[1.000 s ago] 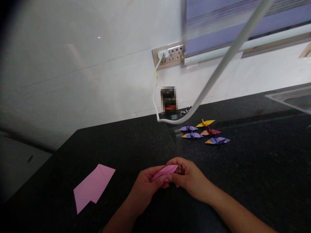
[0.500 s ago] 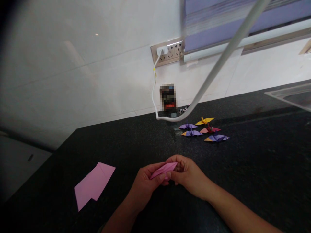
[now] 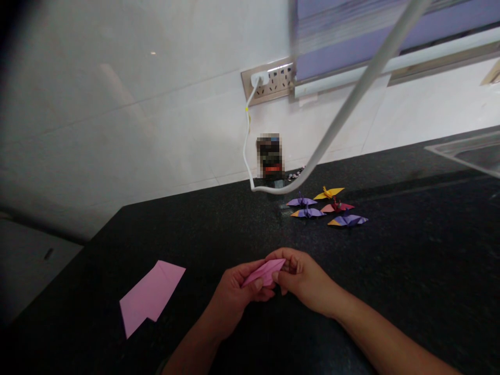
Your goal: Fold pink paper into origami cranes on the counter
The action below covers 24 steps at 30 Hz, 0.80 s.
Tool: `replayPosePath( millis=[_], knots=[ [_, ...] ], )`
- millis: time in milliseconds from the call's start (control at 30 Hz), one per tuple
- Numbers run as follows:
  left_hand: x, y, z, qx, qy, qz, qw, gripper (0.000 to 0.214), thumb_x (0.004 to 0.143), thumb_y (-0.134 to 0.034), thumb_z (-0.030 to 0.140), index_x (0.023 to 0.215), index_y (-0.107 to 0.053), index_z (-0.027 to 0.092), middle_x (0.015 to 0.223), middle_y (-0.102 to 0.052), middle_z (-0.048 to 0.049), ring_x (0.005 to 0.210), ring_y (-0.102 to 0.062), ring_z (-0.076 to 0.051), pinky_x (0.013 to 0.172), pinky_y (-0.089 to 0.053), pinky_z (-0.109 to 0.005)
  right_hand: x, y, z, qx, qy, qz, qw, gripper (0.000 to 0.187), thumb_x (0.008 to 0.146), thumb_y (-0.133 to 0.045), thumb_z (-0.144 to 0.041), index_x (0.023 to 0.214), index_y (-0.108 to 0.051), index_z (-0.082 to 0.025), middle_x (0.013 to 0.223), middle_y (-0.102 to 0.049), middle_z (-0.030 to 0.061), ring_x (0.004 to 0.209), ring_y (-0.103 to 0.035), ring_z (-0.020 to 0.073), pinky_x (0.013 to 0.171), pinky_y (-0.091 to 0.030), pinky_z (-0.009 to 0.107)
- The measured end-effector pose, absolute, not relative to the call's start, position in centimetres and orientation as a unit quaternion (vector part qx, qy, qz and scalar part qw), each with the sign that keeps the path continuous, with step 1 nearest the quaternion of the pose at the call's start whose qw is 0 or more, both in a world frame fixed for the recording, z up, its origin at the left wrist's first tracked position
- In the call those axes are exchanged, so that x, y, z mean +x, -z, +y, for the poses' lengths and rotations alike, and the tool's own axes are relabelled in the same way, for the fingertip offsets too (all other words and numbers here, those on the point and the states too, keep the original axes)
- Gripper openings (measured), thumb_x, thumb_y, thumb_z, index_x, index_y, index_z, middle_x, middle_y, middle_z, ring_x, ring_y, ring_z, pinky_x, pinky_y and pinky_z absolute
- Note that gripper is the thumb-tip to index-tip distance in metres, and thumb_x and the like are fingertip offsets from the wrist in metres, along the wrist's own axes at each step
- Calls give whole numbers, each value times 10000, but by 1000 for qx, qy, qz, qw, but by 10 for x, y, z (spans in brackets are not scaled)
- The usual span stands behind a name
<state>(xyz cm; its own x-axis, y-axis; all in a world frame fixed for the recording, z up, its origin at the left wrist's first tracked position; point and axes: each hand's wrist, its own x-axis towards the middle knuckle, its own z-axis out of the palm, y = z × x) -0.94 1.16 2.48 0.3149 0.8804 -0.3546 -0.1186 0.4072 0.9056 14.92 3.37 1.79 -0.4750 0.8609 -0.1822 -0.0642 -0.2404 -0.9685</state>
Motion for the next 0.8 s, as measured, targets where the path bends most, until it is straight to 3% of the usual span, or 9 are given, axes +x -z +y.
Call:
replayPosePath(
  millis=[200, 300, 367, 467, 567, 700, 800],
  knots=[
    [-11, -23, 12, 408, -353, 439, 719, 477, 698, -548, 142, 1165, -447, 143, 977, -594, -111, 709, -589, -145, 702, -452, -307, 155, -18, 36, -401, -672, -520, 341, 235, 706, -549, -183, 933, -496, -161, 617, -526, -39, 469, -465, 63, 456, -379, 195],
    [-11, -24, 9, 516, -410, 472, 586, 486, 648, -604, 142, 1117, -483, 182, 1055, -549, -100, 909, -537, -201, 800, -411, -331, 154, -16, 36, -411, -671, -494, 370, 227, 701, -560, -191, 919, -495, -180, 558, -486, -66, 427, -436, 57, 429, -369, 188],
    [-12, -26, 8, 609, -426, 490, 457, 376, 627, -630, 150, 996, -570, 192, 1079, -523, -89, 987, -485, -219, 834, -388, -321, 153, -14, 35, -405, -687, -475, 373, 192, 700, -570, -205, 879, -507, -172, 553, -483, -62, 419, -421, 53, 425, -375, 189],
    [-13, -27, 8, 681, -401, 497, 359, 168, 686, -589, 191, 848, -634, 183, 940, -580, -74, 884, -529, -187, 784, -411, -291, 153, -13, 34, -399, -710, -456, 358, 167, 708, -578, -245, 835, -514, -157, 597, -504, -39, 431, -419, 50, 441, -394, 201],
    [-13, -24, 10, 678, -403, 501, 356, 143, 746, -529, 211, 832, -639, 182, 847, -619, -54, 800, -557, -158, 738, -429, -269, 154, -15, 34, -414, -678, -504, 340, 189, 731, -557, -309, 839, -534, -156, 645, -513, -16, 475, -450, 64, 462, -400, 208],
    [-14, -20, 11, 648, -402, 518, 387, 152, 761, -513, 247, 797, -634, 163, 782, -618, -48, 739, -558, -151, 680, -434, -258, 156, -21, 35, -432, -492, -656, 377, 191, 692, -604, -307, 831, -603, -177, 851, -525, 38, 775, -515, 144, 640, -424, 245],
    [-14, -21, 10, 611, -378, 536, 443, 197, 757, -512, 304, 773, -628, 146, 718, -607, -44, 658, -552, -141, 613, -434, -246, 155, -24, 33, -412, -464, -703, 349, 126, 731, -565, -279, 779, -624, -179, 775, -564, 28, 726, -531, 138, 644, -416, 249]
  ],
)
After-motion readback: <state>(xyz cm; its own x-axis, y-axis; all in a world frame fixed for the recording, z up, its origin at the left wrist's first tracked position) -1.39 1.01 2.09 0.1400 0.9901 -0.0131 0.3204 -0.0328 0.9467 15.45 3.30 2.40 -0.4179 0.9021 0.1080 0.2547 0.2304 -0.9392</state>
